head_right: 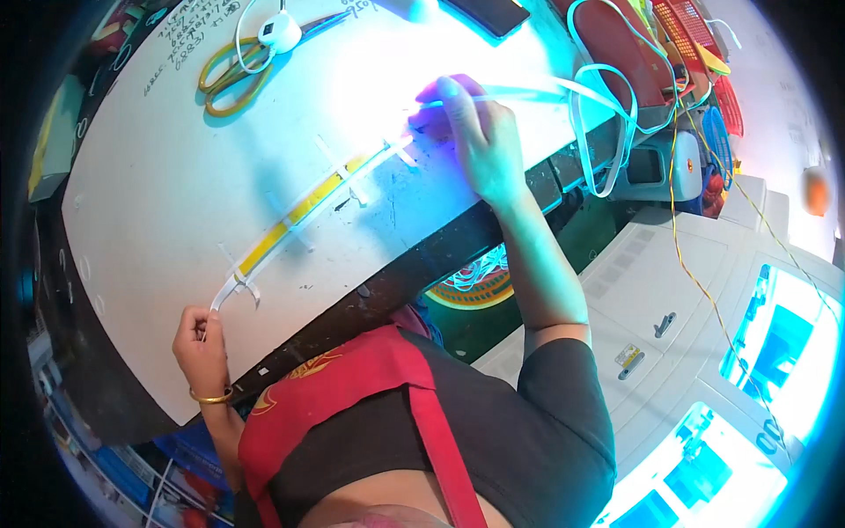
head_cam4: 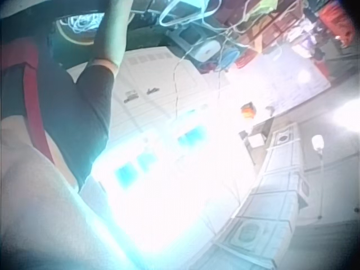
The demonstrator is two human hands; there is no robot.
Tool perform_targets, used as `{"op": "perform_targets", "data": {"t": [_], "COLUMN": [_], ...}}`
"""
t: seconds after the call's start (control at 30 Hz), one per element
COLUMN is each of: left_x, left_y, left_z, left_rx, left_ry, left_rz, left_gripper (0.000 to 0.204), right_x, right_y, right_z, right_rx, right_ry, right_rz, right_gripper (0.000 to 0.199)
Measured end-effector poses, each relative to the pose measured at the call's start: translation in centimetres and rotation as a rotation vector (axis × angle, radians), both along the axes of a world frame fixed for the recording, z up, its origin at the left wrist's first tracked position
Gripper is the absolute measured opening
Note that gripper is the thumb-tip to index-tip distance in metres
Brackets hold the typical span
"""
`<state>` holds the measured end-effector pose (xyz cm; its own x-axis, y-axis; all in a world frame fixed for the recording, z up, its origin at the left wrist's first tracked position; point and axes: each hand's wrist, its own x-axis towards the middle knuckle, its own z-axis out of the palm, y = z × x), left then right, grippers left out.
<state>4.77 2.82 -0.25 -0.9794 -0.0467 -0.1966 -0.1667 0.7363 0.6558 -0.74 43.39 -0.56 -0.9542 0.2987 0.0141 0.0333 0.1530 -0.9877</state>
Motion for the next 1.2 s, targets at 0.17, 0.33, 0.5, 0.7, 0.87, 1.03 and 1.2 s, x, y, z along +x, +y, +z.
{"op": "perform_targets", "data": {"t": [0.17, 0.33, 0.5, 0.7, 0.87, 1.03, 1.2], "left_x": [0.1, 0.2, 0.1, 0.1, 0.1, 0.0, -0.1], "left_y": [-0.2, -0.5, -0.5, -0.2, -0.1, 0.0, 0.1], "left_z": [-0.2, -0.4, -0.4, 0.1, -0.1, 0.2, 0.4], "left_rx": [0.015, 0.015, 0.003, 0.012, 0.031, 0.017, 0.063], "left_ry": [-0.014, -0.015, 0.001, -0.004, 0.042, -0.006, -0.043], "left_rz": [0.024, 0.023, 0.003, 0.008, -0.019, 0.013, 0.061], "left_gripper": [0.011, 0.011, 0.01, 0.01, 0.011, 0.011, 0.009], "right_x": [-0.5, -0.2, -0.3, -0.2, 0.5, 1.2, 0.5], "right_y": [-0.2, -0.3, -0.6, -1.1, -0.2, -0.6, -1.6], "right_z": [-0.4, -0.4, -0.9, -0.6, -1.5, 0.6, -0.3], "right_rx": [-0.017, 0.263, 0.719, 0.934, 0.086, 0.101, 0.745], "right_ry": [-0.011, 0.025, 0.174, 0.313, 0.156, 0.037, 0.103], "right_rz": [0.036, 0.091, 0.152, 0.16, 0.151, 0.156, 0.243], "right_gripper": [0.031, 0.027, 0.021, 0.019, 0.029, 0.024, 0.016]}}
